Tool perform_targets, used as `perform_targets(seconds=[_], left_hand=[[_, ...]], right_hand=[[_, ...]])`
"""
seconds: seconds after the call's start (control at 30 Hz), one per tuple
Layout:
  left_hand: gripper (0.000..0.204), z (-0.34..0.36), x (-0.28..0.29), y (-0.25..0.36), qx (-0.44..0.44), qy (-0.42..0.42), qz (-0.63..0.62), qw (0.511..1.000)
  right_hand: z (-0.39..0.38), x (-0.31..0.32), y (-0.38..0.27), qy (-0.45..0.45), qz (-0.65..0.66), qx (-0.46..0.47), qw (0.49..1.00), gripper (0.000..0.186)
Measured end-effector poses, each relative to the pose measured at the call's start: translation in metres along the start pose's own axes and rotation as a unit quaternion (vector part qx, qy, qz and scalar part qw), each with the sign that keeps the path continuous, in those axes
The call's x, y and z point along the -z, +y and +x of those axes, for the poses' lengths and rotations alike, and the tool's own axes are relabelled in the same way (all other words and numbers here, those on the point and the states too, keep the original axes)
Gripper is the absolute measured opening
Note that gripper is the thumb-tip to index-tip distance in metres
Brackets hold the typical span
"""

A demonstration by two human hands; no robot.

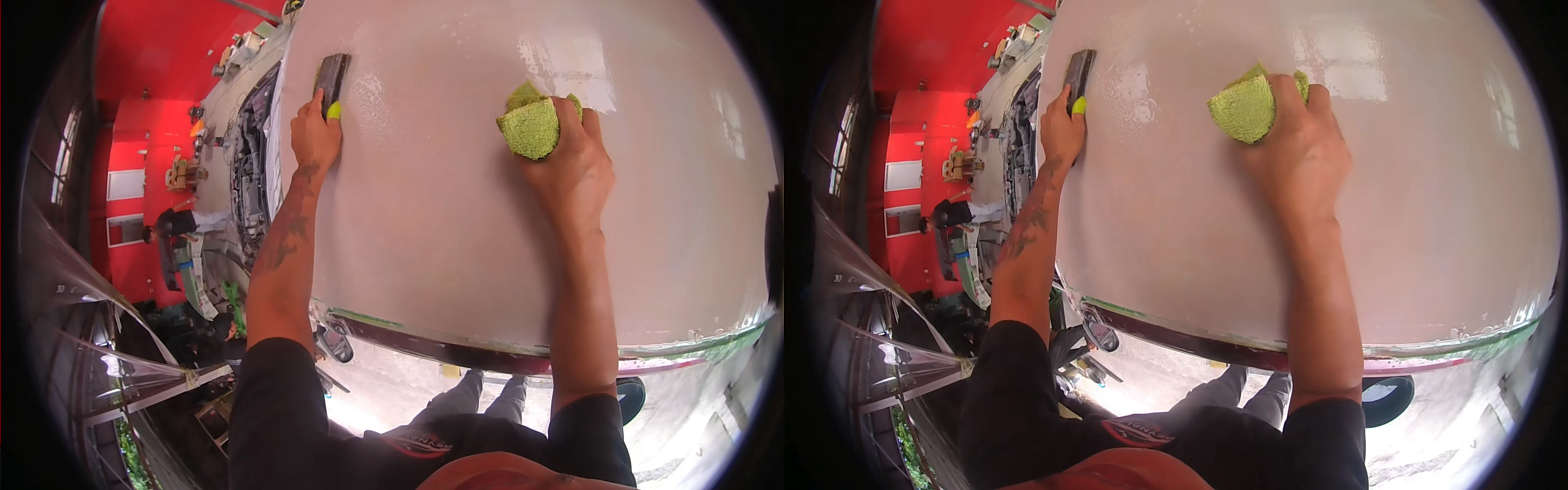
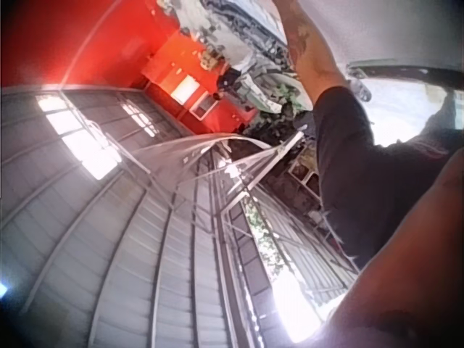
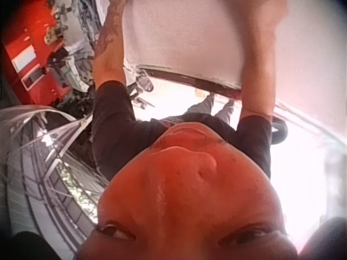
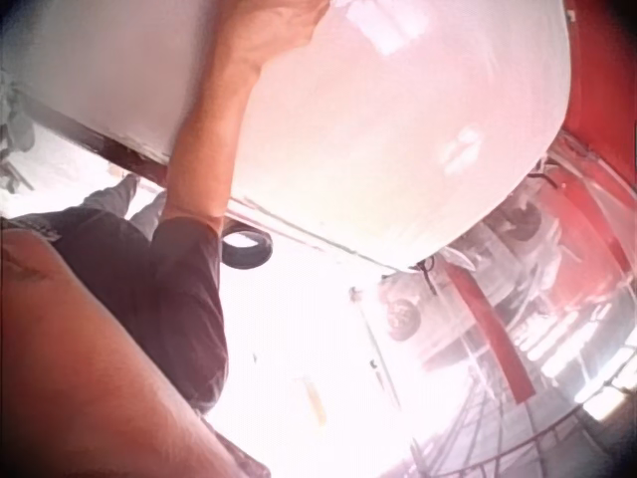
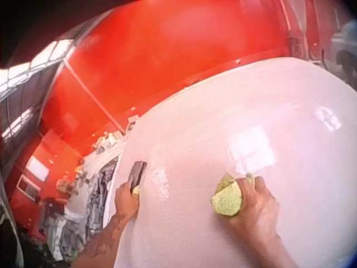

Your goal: The person wets a cloth in a bucket of water, wipes the car roof, and sands the car roof using a sanding block and the cloth.

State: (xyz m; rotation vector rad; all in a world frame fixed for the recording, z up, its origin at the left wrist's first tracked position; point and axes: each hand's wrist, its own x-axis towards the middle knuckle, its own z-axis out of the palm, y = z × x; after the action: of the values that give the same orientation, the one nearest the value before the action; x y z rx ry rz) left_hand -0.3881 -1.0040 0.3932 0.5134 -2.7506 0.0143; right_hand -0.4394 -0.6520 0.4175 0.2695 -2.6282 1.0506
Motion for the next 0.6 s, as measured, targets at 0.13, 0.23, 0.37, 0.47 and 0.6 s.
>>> perform_targets(seconds=[0.13, 0.23, 0.37, 0.47, 0.6], left_hand=[[0.058, -0.126, 0.041, 0.039, -0.053, -0.062, -0.024, 0.996], [0.057, -0.123, 0.036, 0.021, -0.089, -0.036, -0.031, 0.995], [0.055, 0.024, -0.012, -0.035, 0.035, -0.059, -0.009, 0.998], [0.053, 0.043, -0.013, -0.028, 0.081, -0.079, -0.015, 0.993], [0.053, -0.087, 0.031, 0.028, -0.035, -0.036, -0.051, 0.997]], right_hand=[[0.003, 0.003, -0.002, -0.008, 0.005, -0.004, 1.0, 0.041], [0.003, 0.002, -0.002, -0.025, 0.004, -0.01, 1.0, 0.044], [0.002, 0.0, 0.001, -0.018, -0.012, -0.007, 1.0, 0.049], [0.001, 0.001, 0.001, 0.004, -0.001, 0.01, 1.0, 0.042], [0.004, 0.004, -0.001, -0.008, 0.013, -0.003, 1.0, 0.044]])
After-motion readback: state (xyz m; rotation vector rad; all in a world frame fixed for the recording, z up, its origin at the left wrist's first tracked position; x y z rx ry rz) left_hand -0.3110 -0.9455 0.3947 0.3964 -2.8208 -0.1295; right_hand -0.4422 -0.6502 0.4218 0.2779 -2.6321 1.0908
